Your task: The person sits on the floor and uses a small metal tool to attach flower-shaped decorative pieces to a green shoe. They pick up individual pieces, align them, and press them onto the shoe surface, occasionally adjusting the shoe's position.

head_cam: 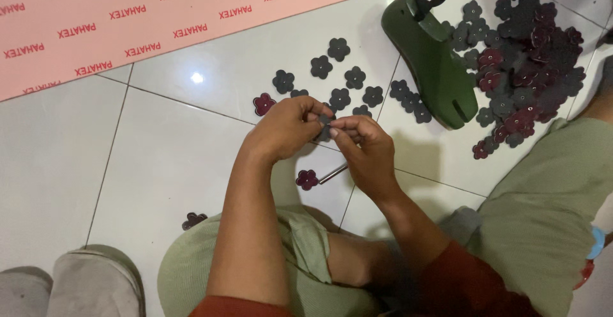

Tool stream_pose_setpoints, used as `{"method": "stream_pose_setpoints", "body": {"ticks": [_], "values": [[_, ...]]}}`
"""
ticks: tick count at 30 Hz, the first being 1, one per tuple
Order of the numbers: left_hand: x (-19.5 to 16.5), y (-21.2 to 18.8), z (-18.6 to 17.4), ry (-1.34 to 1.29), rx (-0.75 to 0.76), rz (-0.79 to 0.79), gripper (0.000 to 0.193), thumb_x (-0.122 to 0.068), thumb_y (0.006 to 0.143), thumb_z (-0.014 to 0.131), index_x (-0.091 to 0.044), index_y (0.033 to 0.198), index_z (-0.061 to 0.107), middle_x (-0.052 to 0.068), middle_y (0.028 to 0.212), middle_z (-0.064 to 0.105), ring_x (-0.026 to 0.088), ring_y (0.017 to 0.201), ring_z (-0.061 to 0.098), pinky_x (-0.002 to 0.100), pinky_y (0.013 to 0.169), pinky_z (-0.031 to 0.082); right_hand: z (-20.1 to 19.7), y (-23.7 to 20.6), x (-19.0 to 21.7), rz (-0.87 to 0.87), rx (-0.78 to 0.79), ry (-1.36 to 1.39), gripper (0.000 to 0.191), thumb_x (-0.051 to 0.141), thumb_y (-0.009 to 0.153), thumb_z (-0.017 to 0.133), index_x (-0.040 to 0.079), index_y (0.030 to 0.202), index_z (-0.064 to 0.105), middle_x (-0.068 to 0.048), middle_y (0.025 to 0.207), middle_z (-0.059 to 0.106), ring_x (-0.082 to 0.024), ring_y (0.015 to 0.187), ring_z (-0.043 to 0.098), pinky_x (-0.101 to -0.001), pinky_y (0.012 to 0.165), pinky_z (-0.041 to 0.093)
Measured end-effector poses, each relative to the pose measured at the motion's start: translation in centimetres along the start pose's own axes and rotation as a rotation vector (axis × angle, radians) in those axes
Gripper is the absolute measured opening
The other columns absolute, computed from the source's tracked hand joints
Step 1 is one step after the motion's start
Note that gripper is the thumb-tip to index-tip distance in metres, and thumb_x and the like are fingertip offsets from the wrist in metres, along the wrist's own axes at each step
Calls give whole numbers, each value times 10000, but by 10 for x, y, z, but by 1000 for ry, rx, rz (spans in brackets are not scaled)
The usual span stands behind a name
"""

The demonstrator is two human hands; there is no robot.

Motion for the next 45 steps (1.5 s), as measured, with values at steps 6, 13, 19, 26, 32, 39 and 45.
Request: {"method": "stream_pose_setpoints", "body": {"ticks": [6,13,19,26,32,39,45], "values": [[0,-1,2,78,3,-38,282,-111,826,656,-67,1087,754,-8,720,632,103,676,585,288,656,512,-2,-2,4,-56,-3,-214,107,67,911,761,32,1012,754,-26,980,682,-53,732,605,-220,673,522],[-1,-2,2,46,-15,-14,280,-115,827,646,-60,1082,747,1,697,636,105,658,596,286,646,522,2,-5,19,-188,-13,-308,90,61,940,749,38,1026,755,-46,997,704,-76,762,625,-235,698,544],[4,1,2,115,-37,-20,292,-127,815,661,-58,1084,753,37,700,664,128,643,604,303,634,517,5,-9,19,-250,-52,-426,77,58,932,756,46,1008,751,-56,983,722,-129,790,669,-274,705,571],[17,18,8,152,-205,140,270,-135,741,727,-69,997,781,138,954,764,278,892,746,379,787,577,17,-17,27,-696,-87,-797,172,23,922,764,46,1087,722,-90,1077,717,-295,981,685,-398,856,558],[9,27,7,345,-213,114,260,-174,739,778,-41,961,793,213,996,736,373,994,720,446,850,585,26,-26,15,-688,37,-1040,295,15,958,685,30,1248,733,-148,1183,713,-323,1027,689,-420,894,563],[1,15,-4,99,-323,24,249,-179,791,729,-62,1005,779,215,1067,751,386,996,733,471,805,605,3,0,-8,-129,148,-327,340,13,1014,525,-30,1302,700,-137,1200,702,-196,997,677,-332,900,552],[-13,18,-8,94,-345,264,362,-295,656,828,-172,995,796,127,1023,762,308,964,729,427,815,569,-9,15,-10,22,125,271,292,20,1100,543,-130,1339,618,-159,1163,681,-191,924,657,-313,828,534]]}}
Point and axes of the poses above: each hand's wrist, its own y-axis towards the middle knuckle, its own z-axis out of the palm, x = y × z, the point moved 4 cm from there along y, towards the middle knuckle
